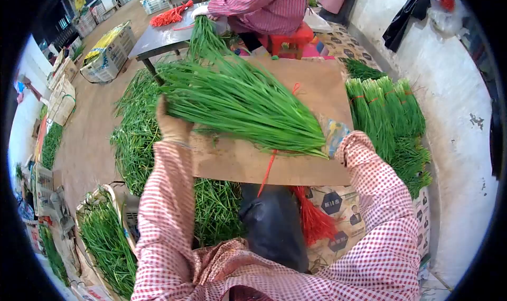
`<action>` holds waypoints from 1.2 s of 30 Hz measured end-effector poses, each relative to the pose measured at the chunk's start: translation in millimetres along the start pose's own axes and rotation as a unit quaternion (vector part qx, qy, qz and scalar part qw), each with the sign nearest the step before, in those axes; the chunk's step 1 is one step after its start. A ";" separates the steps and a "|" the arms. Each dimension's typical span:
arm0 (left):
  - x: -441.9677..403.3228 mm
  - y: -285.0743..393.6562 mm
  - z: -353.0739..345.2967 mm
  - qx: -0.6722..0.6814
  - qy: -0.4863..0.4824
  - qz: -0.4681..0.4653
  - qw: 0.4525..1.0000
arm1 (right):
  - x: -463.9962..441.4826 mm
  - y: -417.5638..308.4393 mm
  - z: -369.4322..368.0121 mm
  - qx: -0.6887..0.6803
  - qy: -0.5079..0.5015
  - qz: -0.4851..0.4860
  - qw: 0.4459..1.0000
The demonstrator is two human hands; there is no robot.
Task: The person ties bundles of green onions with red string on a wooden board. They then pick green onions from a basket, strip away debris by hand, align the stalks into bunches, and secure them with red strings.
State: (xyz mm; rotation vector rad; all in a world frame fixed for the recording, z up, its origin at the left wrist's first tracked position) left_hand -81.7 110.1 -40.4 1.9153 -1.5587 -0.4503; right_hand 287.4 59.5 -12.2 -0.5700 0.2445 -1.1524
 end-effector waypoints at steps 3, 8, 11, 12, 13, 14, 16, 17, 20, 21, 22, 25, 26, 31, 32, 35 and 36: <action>-49.0 72.7 111.5 -0.193 0.219 -0.030 0.956 | 0.0 9.4 -5.3 0.020 -0.005 -0.039 0.999; -27.8 159.1 72.4 -0.506 0.261 -0.162 0.806 | 21.6 22.4 2.4 0.052 -0.004 -0.089 0.995; 32.7 65.8 -82.7 -0.643 -0.108 -0.330 0.683 | 28.0 26.2 2.9 0.065 -0.006 -0.103 0.993; 78.1 16.6 -143.7 -0.696 -0.224 -0.394 0.557 | 28.2 27.3 1.2 0.069 -0.007 -0.107 0.992; 115.3 -30.4 -179.2 -0.735 -0.324 -0.380 0.459 | 27.9 27.6 -0.3 0.069 -0.009 -0.107 0.992; 136.8 -79.7 -202.9 -0.722 -0.440 -0.363 0.391 | 29.6 27.4 -2.4 0.075 -0.010 -0.110 0.991; 151.9 -150.6 -209.0 -0.747 -0.497 -0.379 0.227 | 28.8 24.3 -7.8 0.083 -0.012 -0.105 0.991; 147.4 -159.2 -209.9 -0.743 -0.502 -0.378 0.228 | 30.3 23.4 -9.5 0.092 -0.013 -0.103 0.990; 119.9 -184.8 -189.4 -0.814 -0.466 -0.272 0.214 | 27.4 29.1 -16.2 0.099 -0.014 -0.102 0.990; 120.8 -188.3 -187.7 -0.814 -0.470 -0.269 0.210 | 27.8 33.8 -19.4 0.078 -0.011 -0.108 0.991; 119.7 -188.5 -186.7 -0.825 -0.452 -0.267 0.210 | 25.8 50.7 -26.8 0.001 -0.020 -0.138 0.990; 124.2 -184.9 -186.7 -0.844 -0.420 -0.270 0.196 | 37.3 31.5 -16.5 0.027 0.024 -0.036 0.999; 126.7 -183.5 -185.4 -0.847 -0.420 -0.264 0.192 | 41.9 32.3 -14.7 -0.038 0.050 0.011 0.998; 129.2 -176.9 -190.4 -0.869 -0.402 -0.252 0.144 | 101.1 119.1 -38.1 -0.435 0.332 0.029 0.836; 128.8 -176.5 -191.2 -0.872 -0.402 -0.243 0.137 | 110.5 121.1 -30.8 -0.575 0.381 -0.001 0.724; 129.1 -172.7 -193.5 -0.872 -0.393 -0.252 0.146 | 100.8 159.0 -63.3 -0.681 0.474 0.041 0.556; 128.9 -171.8 -195.0 -0.873 -0.396 -0.249 0.138 | 81.5 179.6 -90.7 -0.717 0.454 0.033 0.527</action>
Point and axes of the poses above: each hand's wrist, its own x-axis away from the middle knuckle, its own z-axis out of the back of the hand, y = z × x, the point moved 8 cm from there along -x, towards the middle knuckle, and after that the axes turned 14 degrees about -x, right-handed, at the moved point
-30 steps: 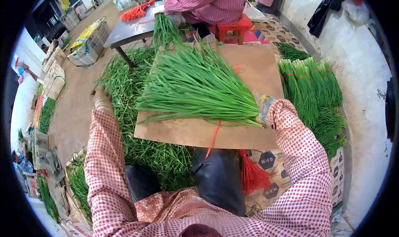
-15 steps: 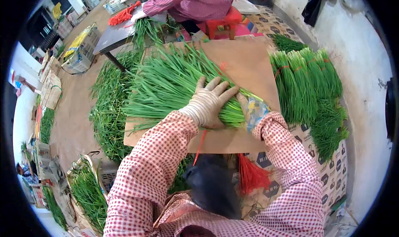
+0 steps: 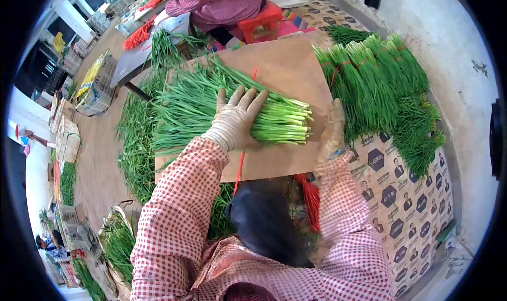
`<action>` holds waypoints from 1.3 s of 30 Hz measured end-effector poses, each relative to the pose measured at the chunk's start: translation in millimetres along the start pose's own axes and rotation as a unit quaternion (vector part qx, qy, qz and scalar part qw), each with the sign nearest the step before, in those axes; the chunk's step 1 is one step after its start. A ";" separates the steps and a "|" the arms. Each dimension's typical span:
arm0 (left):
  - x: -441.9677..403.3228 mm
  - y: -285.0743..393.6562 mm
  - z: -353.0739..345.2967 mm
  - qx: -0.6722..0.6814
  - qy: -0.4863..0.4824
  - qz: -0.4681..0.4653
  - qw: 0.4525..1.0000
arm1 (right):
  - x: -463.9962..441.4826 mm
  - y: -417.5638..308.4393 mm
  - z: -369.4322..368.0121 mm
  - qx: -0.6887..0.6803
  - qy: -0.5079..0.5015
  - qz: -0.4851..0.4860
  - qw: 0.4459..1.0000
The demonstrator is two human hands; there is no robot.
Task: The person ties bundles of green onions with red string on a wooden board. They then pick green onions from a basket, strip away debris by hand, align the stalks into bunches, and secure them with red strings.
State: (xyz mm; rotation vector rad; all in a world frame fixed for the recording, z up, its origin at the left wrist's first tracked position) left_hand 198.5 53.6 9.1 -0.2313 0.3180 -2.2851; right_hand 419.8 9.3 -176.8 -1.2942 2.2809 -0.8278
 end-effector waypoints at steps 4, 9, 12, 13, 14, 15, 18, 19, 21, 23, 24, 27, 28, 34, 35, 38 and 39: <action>-4.1 -2.9 2.6 -0.025 0.010 -0.017 1.000 | -16.9 34.5 -5.1 -0.010 -0.044 -0.047 0.998; -3.1 -8.9 0.5 -0.015 0.014 -0.022 1.000 | -14.3 39.9 -45.2 0.160 -0.199 -0.010 0.967; -6.4 -4.2 -11.1 -0.026 0.000 -0.040 0.999 | -17.6 34.8 -52.5 0.232 -0.227 0.004 0.946; -5.8 -2.8 -16.9 -0.012 0.004 -0.038 0.999 | -19.3 31.4 -53.6 0.264 -0.232 0.011 0.936; -5.8 -4.1 -19.0 0.000 0.010 -0.033 0.999 | -22.5 23.8 -55.6 0.309 -0.237 0.028 0.921; -5.5 -4.4 -18.2 -0.001 0.013 -0.029 0.999 | -25.7 11.0 -61.0 0.365 -0.244 0.062 0.896; -4.3 -2.0 -23.5 0.026 0.016 -0.020 0.999 | -38.5 -46.8 -95.8 0.517 -0.276 0.209 0.783; -3.5 -1.7 -25.8 0.027 0.016 -0.015 0.999 | -40.3 -62.1 -122.1 0.548 -0.302 0.242 0.741; -4.4 0.2 -27.3 0.027 0.020 -0.011 0.999 | -47.9 -65.8 -155.3 0.581 -0.368 0.053 0.724; -3.2 1.1 -28.5 0.022 0.028 -0.007 0.999 | -44.4 -46.2 -197.6 0.595 -0.436 -0.014 0.675; -3.4 1.5 -30.5 0.029 0.026 -0.003 0.999 | -40.6 -31.6 -212.0 0.610 -0.462 -0.057 0.641; -3.4 1.5 -39.3 0.037 0.033 0.006 0.999 | -23.6 8.8 -230.1 0.655 -0.498 -0.188 0.536; -4.1 1.9 -49.9 0.028 0.078 0.019 0.996 | -17.4 15.2 -228.7 0.670 -0.500 -0.219 0.503; 9.4 0.3 -48.9 0.145 0.113 0.053 0.982 | 20.4 14.4 -228.4 0.755 -0.466 -0.213 0.410; 11.2 -1.8 -44.9 0.166 0.145 0.057 0.974 | 19.4 14.3 -227.5 0.771 -0.453 -0.201 0.399; 10.9 -2.6 -38.1 0.168 0.125 0.034 0.977 | 18.8 12.5 -222.4 0.791 -0.443 -0.167 0.388; 11.2 -2.3 -35.7 0.150 0.109 0.016 0.983 | 19.5 12.3 -225.6 0.791 -0.447 -0.146 0.392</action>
Point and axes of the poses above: each hand's wrist, its own x-axis away from the middle knuckle, its own z-axis out of the back of the hand, y = z × x, the point moved 8 cm from there along -x, towards the middle knuckle, and after that the axes turned 14 degrees about -x, right-handed, at the moved point
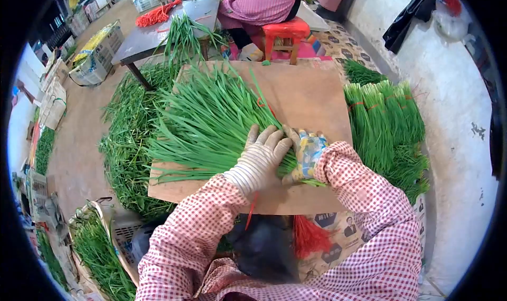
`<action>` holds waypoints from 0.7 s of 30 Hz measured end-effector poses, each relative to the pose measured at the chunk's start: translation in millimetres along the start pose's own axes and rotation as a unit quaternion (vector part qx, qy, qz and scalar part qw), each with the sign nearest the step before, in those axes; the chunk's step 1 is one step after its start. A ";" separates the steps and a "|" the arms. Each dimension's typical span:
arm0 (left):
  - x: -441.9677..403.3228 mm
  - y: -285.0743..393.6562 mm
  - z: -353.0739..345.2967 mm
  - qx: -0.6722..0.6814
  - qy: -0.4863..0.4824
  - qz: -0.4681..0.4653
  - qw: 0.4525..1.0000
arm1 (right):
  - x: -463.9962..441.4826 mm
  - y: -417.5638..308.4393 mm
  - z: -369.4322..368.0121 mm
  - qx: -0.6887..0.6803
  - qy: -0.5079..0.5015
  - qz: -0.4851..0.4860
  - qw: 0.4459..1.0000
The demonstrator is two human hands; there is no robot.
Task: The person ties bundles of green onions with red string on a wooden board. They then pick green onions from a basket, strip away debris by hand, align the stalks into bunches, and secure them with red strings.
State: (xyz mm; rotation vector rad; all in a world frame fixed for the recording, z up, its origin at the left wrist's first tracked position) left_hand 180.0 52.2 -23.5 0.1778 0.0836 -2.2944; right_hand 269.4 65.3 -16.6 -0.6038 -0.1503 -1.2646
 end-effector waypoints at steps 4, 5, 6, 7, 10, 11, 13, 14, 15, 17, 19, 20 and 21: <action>-0.7 -4.1 27.9 0.070 -0.011 -0.100 0.992 | 1.2 1.7 -10.5 0.019 -0.004 -0.009 1.000; -0.8 -10.4 33.6 0.097 0.032 -0.116 0.988 | 2.4 -0.7 -10.6 0.021 -0.002 0.003 1.000; -6.8 -15.7 28.8 0.094 0.031 -0.117 0.988 | 2.9 -2.7 -8.7 0.019 0.000 0.004 1.000; -11.6 -20.0 34.4 0.056 0.115 -0.133 0.983 | 4.2 -2.9 -8.4 0.036 -0.011 -0.014 0.999; -27.6 -27.2 29.1 0.017 0.172 -0.138 0.975 | 5.9 -3.3 -6.8 0.033 -0.031 -0.024 0.999; -37.6 -33.1 16.4 0.018 0.075 -0.104 0.992 | 2.2 -0.4 -7.2 0.022 -0.009 -0.002 1.000; -47.8 -47.0 -5.3 -0.047 -0.101 -0.062 0.992 | -2.6 3.7 -7.3 0.007 0.007 0.020 1.000; -48.1 -53.0 -0.8 -0.015 -0.100 -0.058 0.993 | -2.9 4.1 -3.5 0.006 0.008 0.020 1.000; -50.9 -59.7 -5.6 0.001 -0.158 -0.048 0.986 | -3.4 5.3 -3.4 -0.022 -0.019 0.008 1.000; -54.6 -63.5 -8.3 0.013 -0.212 -0.039 0.976 | -6.7 9.2 -7.2 -0.031 -0.043 -0.016 0.998; -53.6 -63.6 -11.6 0.002 -0.199 -0.024 0.980 | -4.9 4.6 -1.9 -0.034 -0.047 -0.023 0.998; -52.2 -62.9 -19.2 0.006 -0.201 -0.024 0.979 | -2.3 4.8 -1.0 -0.034 -0.051 -0.029 0.998; -52.6 -63.8 -23.9 -0.001 -0.191 -0.016 0.981 | -4.2 6.3 -2.3 -0.040 -0.035 -0.016 0.998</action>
Point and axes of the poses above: each hand's wrist, its own x-axis away from the middle knuckle, its own z-axis out of the back of the hand, y = z × x, the point moved 8 cm from there along -x, towards the middle knuckle, and after that the axes turned 14 degrees about -x, right-handed, at the moved point
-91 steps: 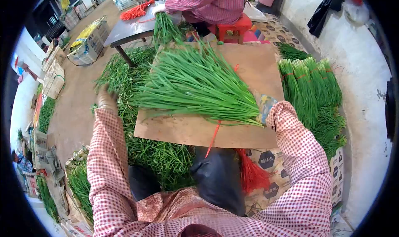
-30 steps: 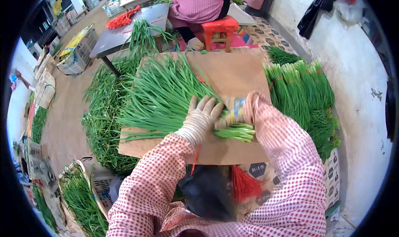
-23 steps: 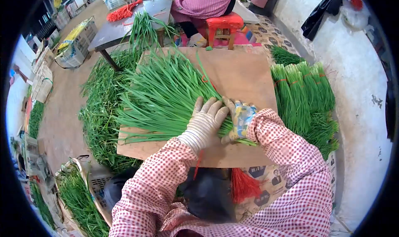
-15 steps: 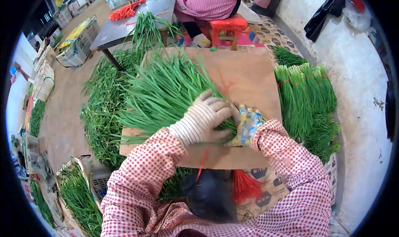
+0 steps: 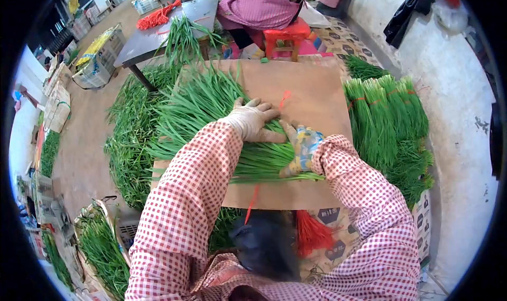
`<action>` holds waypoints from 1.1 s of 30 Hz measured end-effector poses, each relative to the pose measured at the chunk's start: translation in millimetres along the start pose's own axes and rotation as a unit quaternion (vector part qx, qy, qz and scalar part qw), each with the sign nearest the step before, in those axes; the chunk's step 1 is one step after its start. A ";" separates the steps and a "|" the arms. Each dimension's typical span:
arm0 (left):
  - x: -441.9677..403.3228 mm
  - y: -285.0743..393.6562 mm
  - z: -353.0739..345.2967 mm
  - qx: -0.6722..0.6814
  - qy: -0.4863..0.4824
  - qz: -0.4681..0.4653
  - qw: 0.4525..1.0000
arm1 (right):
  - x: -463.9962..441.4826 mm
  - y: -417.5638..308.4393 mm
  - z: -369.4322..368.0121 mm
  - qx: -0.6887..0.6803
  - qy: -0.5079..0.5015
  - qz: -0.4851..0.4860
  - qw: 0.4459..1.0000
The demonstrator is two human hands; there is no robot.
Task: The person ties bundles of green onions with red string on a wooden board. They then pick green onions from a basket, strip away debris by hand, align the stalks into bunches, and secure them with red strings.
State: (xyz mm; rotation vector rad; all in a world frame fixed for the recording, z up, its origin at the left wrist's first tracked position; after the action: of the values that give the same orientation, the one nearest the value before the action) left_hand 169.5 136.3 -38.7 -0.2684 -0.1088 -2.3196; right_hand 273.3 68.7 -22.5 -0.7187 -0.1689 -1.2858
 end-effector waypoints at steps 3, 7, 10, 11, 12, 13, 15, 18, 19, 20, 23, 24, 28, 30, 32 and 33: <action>5.6 3.4 11.3 0.002 -0.011 0.014 1.000 | 0.0 -3.5 0.2 0.017 0.000 0.014 1.000; 35.3 5.0 7.0 -0.006 -0.101 0.089 0.991 | 14.7 -18.6 1.9 0.064 0.003 0.061 0.996; 34.5 -3.1 1.8 0.055 -0.039 0.038 0.997 | 3.0 -9.7 -3.5 0.038 -0.007 0.076 0.996; 29.6 -5.6 3.0 0.068 -0.077 0.035 0.994 | 2.8 -10.2 -2.3 0.006 -0.010 0.087 0.996; 31.7 1.2 15.8 0.062 -0.101 0.024 0.993 | 1.0 -10.4 -0.8 0.007 -0.011 0.076 0.997; 33.3 8.7 26.0 0.053 -0.125 0.014 0.991 | -2.5 -8.7 -1.3 0.008 -0.010 0.079 0.997; 28.0 20.9 7.9 0.006 -0.095 0.012 0.995 | -8.6 -4.3 -6.4 0.035 0.004 0.105 0.994; 38.4 33.3 13.4 -0.039 -0.074 0.006 0.997 | -0.6 -7.2 -5.5 0.027 0.004 0.091 0.995; 43.4 34.6 15.3 -0.037 -0.083 0.007 0.996 | 1.6 -7.2 -6.8 0.026 0.021 0.101 0.994; 45.1 34.1 12.2 -0.036 -0.073 0.016 0.997 | 2.3 -7.2 -10.2 0.024 0.029 0.097 0.995; 44.1 35.1 6.6 -0.033 -0.072 0.028 0.997 | 1.8 -0.1 -10.5 0.007 0.065 0.094 0.993; 43.8 34.0 7.3 -0.033 -0.068 0.029 0.997 | 4.3 -1.3 -8.1 -0.001 0.080 0.101 0.992; 42.2 35.6 5.5 -0.031 -0.071 0.025 0.997 | -30.0 43.6 5.3 -0.267 -0.048 0.112 0.956; 42.4 34.4 5.3 -0.026 -0.053 0.018 0.998 | -64.8 82.3 29.8 -0.392 0.018 0.126 0.911; 43.8 37.0 12.0 -0.018 -0.061 0.018 0.998 | -107.2 112.9 47.7 -0.373 0.098 0.100 0.917; 44.3 36.3 11.8 -0.015 -0.072 0.020 0.997 | -118.4 118.7 57.3 -0.313 0.157 0.070 0.934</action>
State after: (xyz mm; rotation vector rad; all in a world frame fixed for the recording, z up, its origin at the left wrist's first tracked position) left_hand 167.9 81.9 -17.3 -0.4490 -0.1396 -2.2629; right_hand 361.5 209.7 -83.6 -1.0264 0.5700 -1.3016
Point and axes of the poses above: each hand's wrist, its own x-axis away from the middle knuckle, its own z-axis out of the back of the hand, y = z × x, the point moved 8 cm from there along -x, towards the middle knuckle, and after that the axes turned 14 degrees about -x, right-handed, at the moved point
